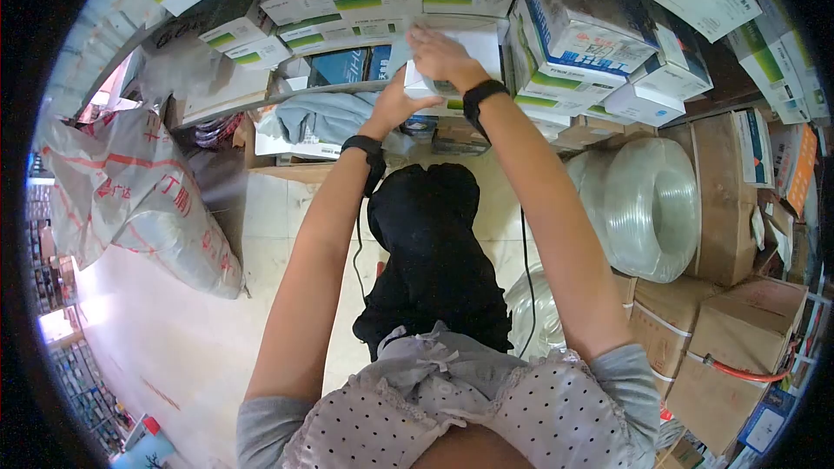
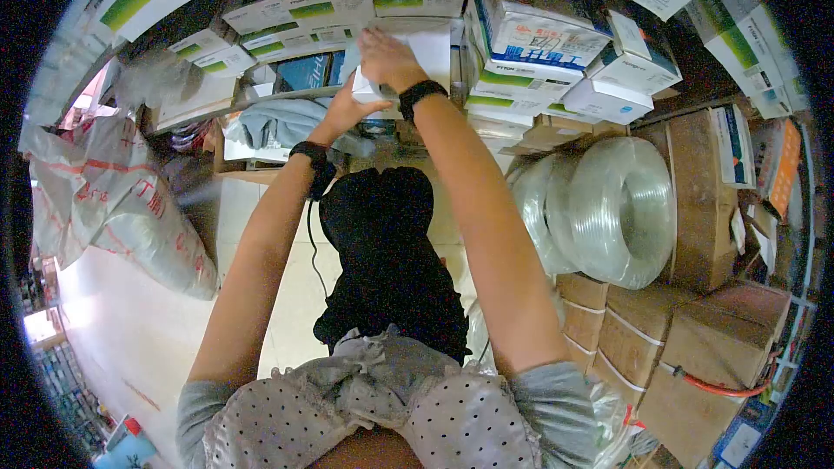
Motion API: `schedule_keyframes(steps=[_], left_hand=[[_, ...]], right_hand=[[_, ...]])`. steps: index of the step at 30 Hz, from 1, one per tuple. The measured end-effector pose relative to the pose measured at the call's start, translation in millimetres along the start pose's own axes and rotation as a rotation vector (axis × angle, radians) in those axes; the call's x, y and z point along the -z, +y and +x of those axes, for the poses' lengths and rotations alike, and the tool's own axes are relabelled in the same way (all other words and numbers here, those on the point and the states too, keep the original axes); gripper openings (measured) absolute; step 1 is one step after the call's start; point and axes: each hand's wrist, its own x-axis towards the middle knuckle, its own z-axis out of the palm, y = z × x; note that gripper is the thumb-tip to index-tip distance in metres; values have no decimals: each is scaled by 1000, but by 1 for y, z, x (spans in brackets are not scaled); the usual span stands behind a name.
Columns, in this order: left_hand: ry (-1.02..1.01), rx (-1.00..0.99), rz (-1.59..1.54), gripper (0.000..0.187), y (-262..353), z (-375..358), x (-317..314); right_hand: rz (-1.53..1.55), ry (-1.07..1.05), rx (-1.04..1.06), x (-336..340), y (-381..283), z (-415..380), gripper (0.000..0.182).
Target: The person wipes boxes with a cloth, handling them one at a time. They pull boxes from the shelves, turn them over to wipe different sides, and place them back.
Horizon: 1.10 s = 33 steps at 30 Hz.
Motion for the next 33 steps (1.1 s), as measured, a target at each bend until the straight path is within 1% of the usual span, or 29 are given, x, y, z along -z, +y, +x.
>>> schedule_keyframes(steps=[1,2,3,4,5,7,9,11,13,14,17,20,23,24,27,30,33], left_hand=[[-24,47,-28,83,5,2,1],[-28,21,-61,80,7,3,2],[-23,43,-43,84,8,2,2],[-16,61,-21,87,9,2,2],[-8,79,-1,90,10,3,2],[-2,46,23,92,9,5,4],[11,28,9,91,12,4,3],[-4,51,-3,90,18,3,4],[1,56,1,89,27,-1,7],[25,22,-3,86,23,0,5],[50,-32,-16,86,11,3,0],[15,16,-105,86,20,2,2],[34,92,135,86,33,-1,9],[33,75,92,84,32,-1,8],[6,73,106,85,26,2,8],[16,106,108,85,31,-1,8],[17,70,172,86,32,0,10]], right_hand=[[-48,-10,-43,2,2,4,49],[-97,-19,-82,4,4,10,47],[-144,-26,-116,7,3,17,45],[-139,-41,-162,11,2,27,35],[-241,17,-125,14,2,32,32],[-445,126,-59,23,1,29,26],[-388,244,-13,30,-6,25,21],[-329,352,26,36,-13,18,18],[-239,224,-152,23,-8,22,19],[-191,164,-240,17,-8,26,19],[-199,7,-269,25,-21,26,21],[-159,1,-197,26,-23,34,23],[-176,-42,-234,21,-28,48,24],[-189,-44,-179,20,-24,49,24],[-107,55,-252,14,-10,45,29],[-63,91,-213,16,12,33,37],[-33,50,-318,18,27,21,41]])
